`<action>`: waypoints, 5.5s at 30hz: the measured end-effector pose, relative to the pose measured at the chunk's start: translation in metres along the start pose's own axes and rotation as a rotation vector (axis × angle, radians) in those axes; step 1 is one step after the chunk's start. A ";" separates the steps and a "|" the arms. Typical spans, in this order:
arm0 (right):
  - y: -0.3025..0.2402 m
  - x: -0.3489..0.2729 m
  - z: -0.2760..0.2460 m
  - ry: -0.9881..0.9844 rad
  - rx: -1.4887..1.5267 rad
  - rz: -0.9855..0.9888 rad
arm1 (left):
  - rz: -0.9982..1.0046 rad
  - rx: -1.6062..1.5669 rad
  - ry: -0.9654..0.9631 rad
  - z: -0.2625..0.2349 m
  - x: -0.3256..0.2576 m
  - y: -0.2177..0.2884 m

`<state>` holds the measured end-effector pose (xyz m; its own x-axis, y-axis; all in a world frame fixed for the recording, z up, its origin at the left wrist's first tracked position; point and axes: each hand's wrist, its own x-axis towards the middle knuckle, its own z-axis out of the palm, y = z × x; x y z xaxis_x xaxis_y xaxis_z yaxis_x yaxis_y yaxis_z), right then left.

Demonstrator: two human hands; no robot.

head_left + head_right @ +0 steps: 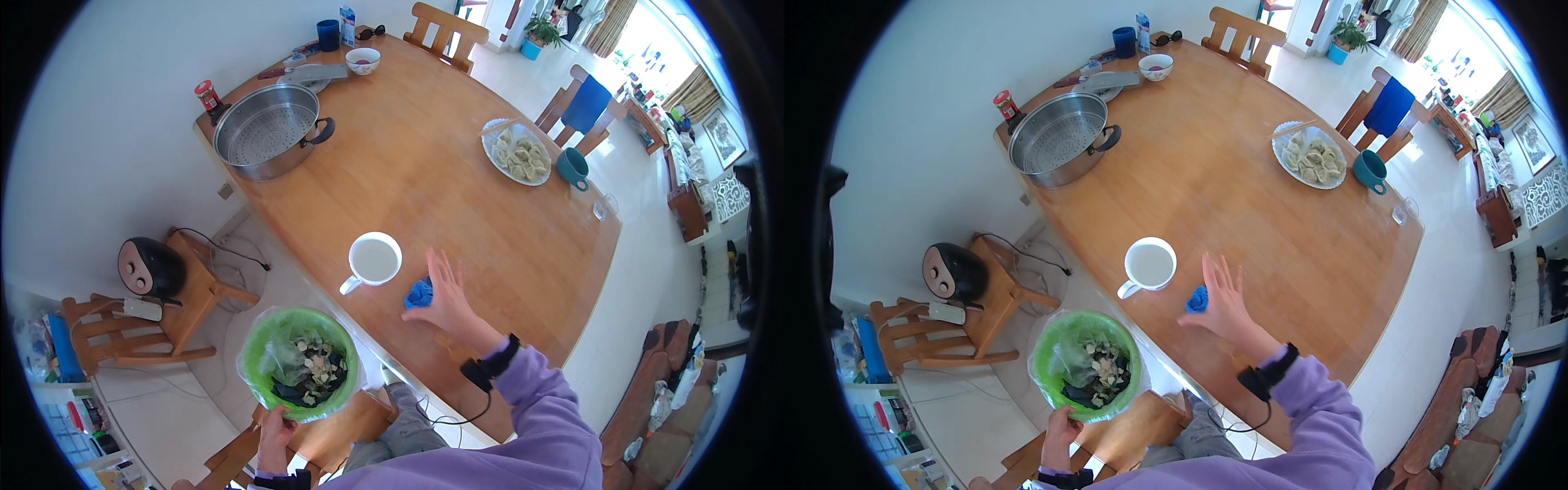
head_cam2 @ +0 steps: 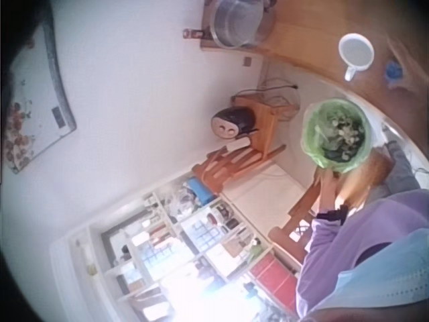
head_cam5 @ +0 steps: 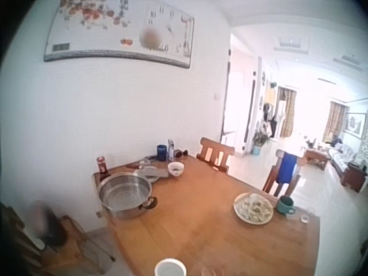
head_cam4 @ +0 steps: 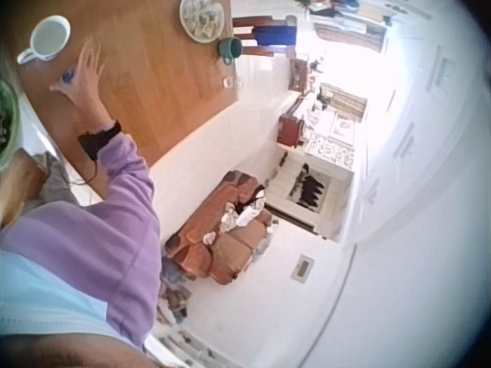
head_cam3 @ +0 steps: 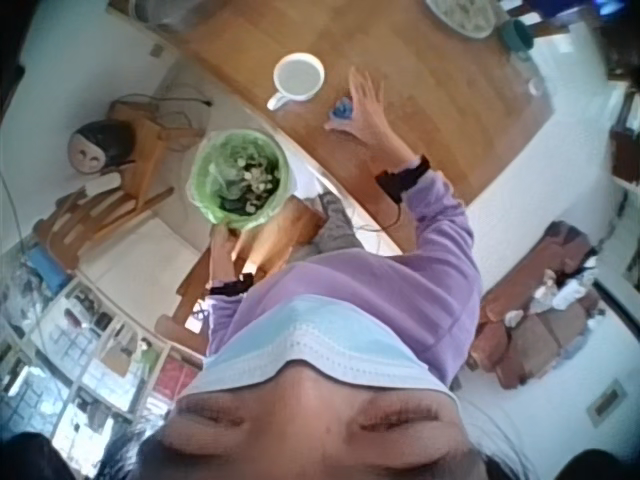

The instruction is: The person wipes a dining table with a blue cloth, moving mugs, a plate of dumplings, and a steamer pot aside, then carries a small green bin to the kitchen, rinses the cloth at the sink, and returns to wipe a living room coffee table. The person also handles a plastic bag of fruit and a small bowl on the coffee table.

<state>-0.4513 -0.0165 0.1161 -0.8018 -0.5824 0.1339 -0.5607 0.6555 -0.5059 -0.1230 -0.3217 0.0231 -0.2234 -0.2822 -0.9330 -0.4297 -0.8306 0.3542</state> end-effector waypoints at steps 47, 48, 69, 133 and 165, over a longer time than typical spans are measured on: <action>0.080 -0.274 -0.011 -0.128 -0.045 0.516 | 0.195 -0.140 -0.029 -0.037 -0.034 0.027; 0.050 -0.297 -0.001 -0.223 -0.120 0.527 | 0.188 -0.156 -0.041 -0.042 -0.035 0.024; -0.027 -0.326 0.042 -0.296 -0.335 0.790 | 0.186 -0.024 -0.031 -0.094 -0.029 -0.006; 0.341 0.458 -0.040 0.600 -0.594 1.128 | -0.157 0.041 0.112 0.058 0.276 0.346; 0.104 0.494 0.099 0.013 0.287 -0.366 | -0.213 0.099 0.160 0.081 0.237 0.347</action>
<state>-0.8854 -0.2837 0.0455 -0.5651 -0.7435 0.3575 -0.7291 0.2472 -0.6382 -0.3957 -0.6378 -0.0699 0.0182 -0.1854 -0.9825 -0.5376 -0.8304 0.1467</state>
